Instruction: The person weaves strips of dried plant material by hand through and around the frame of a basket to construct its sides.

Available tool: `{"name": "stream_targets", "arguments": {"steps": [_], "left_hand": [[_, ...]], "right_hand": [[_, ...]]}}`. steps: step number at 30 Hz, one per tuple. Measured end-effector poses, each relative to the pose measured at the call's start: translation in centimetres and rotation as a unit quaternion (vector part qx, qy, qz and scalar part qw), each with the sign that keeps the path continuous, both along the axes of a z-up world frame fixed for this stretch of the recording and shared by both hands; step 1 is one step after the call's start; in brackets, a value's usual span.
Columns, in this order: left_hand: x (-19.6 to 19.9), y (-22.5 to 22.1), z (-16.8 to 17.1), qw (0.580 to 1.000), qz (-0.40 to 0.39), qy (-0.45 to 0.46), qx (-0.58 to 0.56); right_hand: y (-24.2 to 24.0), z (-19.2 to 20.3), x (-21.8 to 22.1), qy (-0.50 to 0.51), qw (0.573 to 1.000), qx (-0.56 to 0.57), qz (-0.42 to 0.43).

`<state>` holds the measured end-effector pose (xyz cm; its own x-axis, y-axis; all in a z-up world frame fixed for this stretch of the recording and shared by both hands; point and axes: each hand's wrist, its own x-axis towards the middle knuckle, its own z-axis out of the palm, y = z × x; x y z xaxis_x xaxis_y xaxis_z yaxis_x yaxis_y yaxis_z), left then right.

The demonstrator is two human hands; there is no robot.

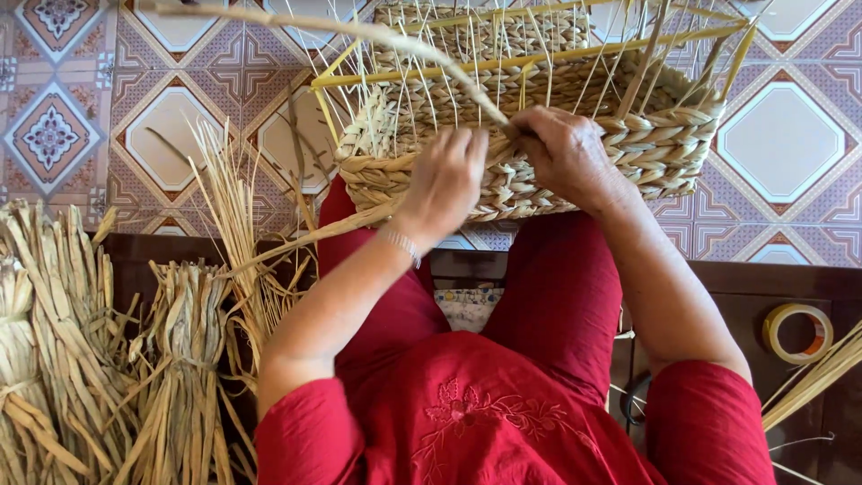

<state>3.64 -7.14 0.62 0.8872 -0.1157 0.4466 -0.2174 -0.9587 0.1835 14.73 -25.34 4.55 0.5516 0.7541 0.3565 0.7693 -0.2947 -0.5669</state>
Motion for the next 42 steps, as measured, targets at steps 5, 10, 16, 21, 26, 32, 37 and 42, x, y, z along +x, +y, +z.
{"name": "stream_targets", "arguments": {"steps": [5, 10, 16, 21, 26, 32, 37, 42], "left_hand": [[6.4, 0.6, -2.2, 0.995, -0.002, -0.012, -0.103], [2.9, 0.2, -0.8, 0.931, 0.007, 0.017, -0.364], [-2.2, -1.4, 0.9, 0.959, -0.099, -0.076, -0.253], [-2.5, 2.0, 2.6, 0.993, 0.013, -0.087, -0.074], [-4.1, 4.6, 1.7, 0.985, 0.091, -0.073, 0.126], [-5.4, 1.8, 1.1, 0.998, 0.012, -0.054, -0.006], [-6.8, -0.6, 0.5, 0.999, 0.014, 0.032, 0.017], [-5.9, 0.9, -0.3, 0.992, 0.041, 0.062, -0.107]], "right_hand": [[-0.4, -0.1, 0.0, -0.039, 0.999, 0.027, 0.002], [-0.1, -0.8, -0.2, -0.049, 0.997, 0.057, -0.010], [1.8, -1.0, -0.5, -0.070, 0.996, 0.062, -0.009], [0.9, -0.3, -0.4, -0.139, 0.989, 0.037, 0.041], [1.9, -0.7, -0.9, -0.055, 0.997, 0.049, 0.000], [3.3, -1.1, -2.1, -0.088, 0.986, 0.077, -0.119], [4.1, -2.4, -1.7, -0.216, 0.975, 0.056, -0.021], [3.0, -1.9, -0.6, -0.059, 0.998, 0.015, 0.026]]}}
